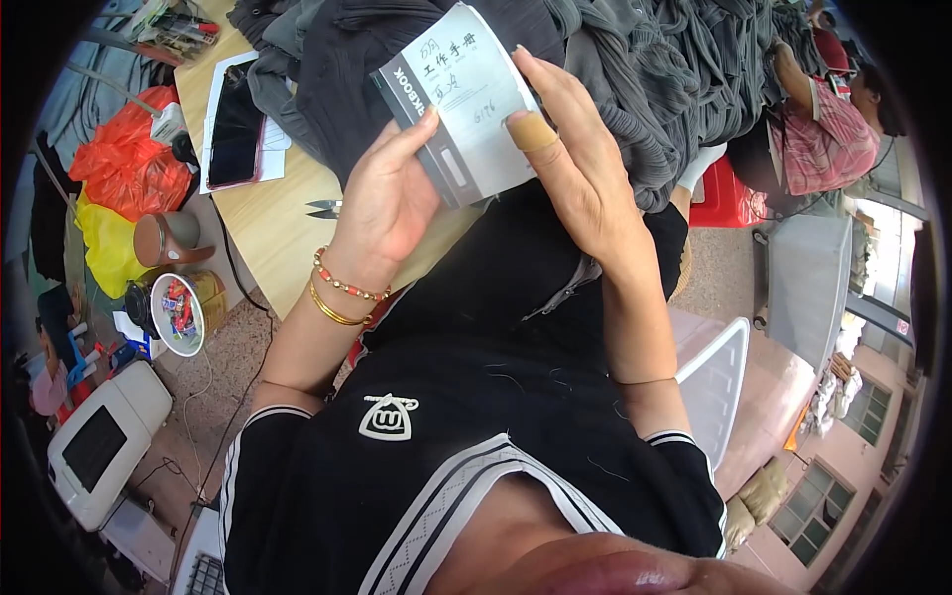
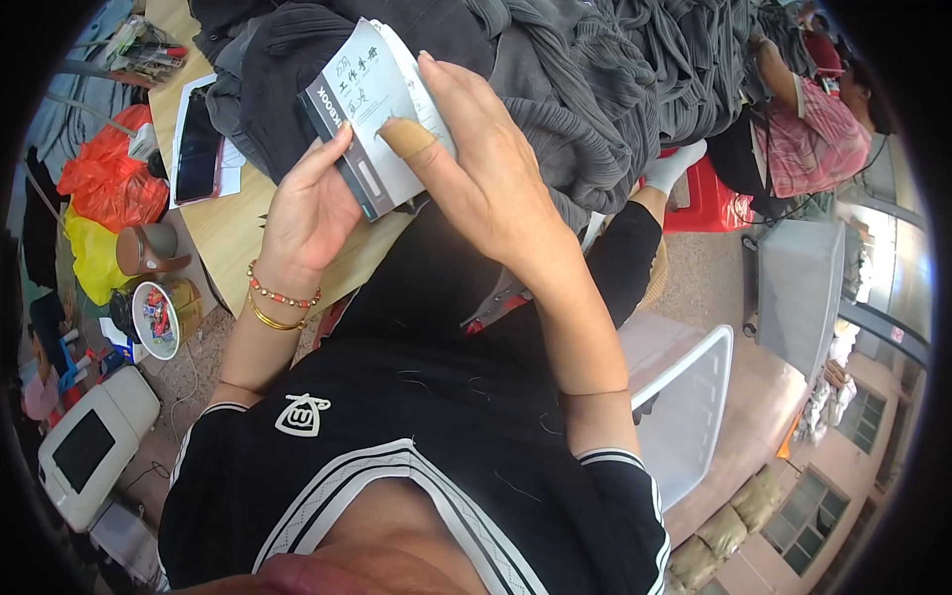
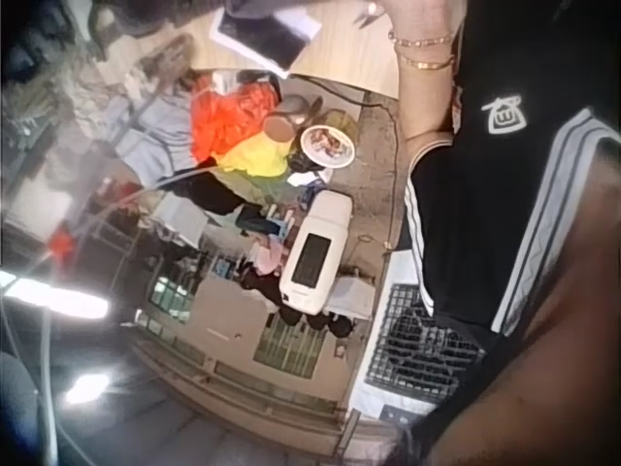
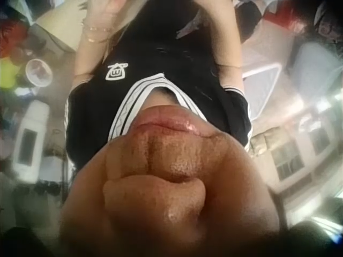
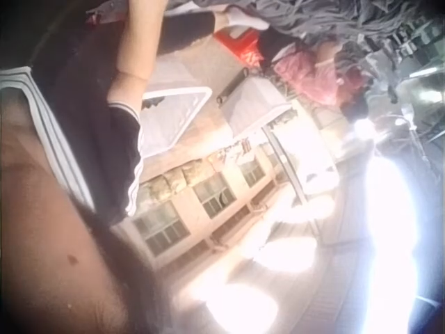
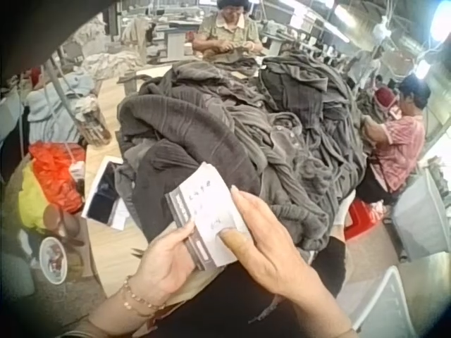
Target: Inspecting fabric pieces for quality, trimming excess threads with scissors, and recording production data in a logbook.
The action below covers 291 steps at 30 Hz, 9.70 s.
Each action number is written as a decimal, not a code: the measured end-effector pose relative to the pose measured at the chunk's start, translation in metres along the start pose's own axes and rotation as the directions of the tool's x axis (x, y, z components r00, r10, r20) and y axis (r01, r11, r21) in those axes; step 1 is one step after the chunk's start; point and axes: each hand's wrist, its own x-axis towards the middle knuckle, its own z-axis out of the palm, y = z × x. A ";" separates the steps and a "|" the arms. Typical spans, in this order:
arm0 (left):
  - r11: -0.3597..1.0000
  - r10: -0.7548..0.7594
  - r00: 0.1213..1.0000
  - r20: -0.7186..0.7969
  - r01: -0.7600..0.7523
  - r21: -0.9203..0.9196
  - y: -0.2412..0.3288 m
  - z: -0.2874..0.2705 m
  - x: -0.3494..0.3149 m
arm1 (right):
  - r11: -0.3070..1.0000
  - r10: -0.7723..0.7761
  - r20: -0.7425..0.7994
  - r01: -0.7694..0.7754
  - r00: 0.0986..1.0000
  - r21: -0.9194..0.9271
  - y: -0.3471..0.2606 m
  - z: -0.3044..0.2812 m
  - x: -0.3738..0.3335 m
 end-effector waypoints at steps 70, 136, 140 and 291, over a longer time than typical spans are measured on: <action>0.972 0.213 0.977 -0.031 -0.215 -0.099 -0.008 -0.009 -0.016 | 0.929 -0.139 0.189 0.194 0.972 -0.316 0.004 -0.005 -0.017; 0.840 0.337 0.941 -0.033 -0.284 0.462 -0.034 -0.038 0.007 | 0.935 0.316 0.326 -0.351 0.891 0.050 0.043 0.028 0.012; 0.545 0.536 0.832 0.143 -0.471 0.694 -0.031 -0.042 0.004 | 0.950 0.302 0.344 -0.312 0.889 -0.026 0.054 0.030 0.018; 0.584 0.449 0.886 0.115 -0.388 0.713 -0.004 -0.077 -0.020 | 0.593 0.449 0.180 -0.443 0.875 0.672 0.077 0.023 0.008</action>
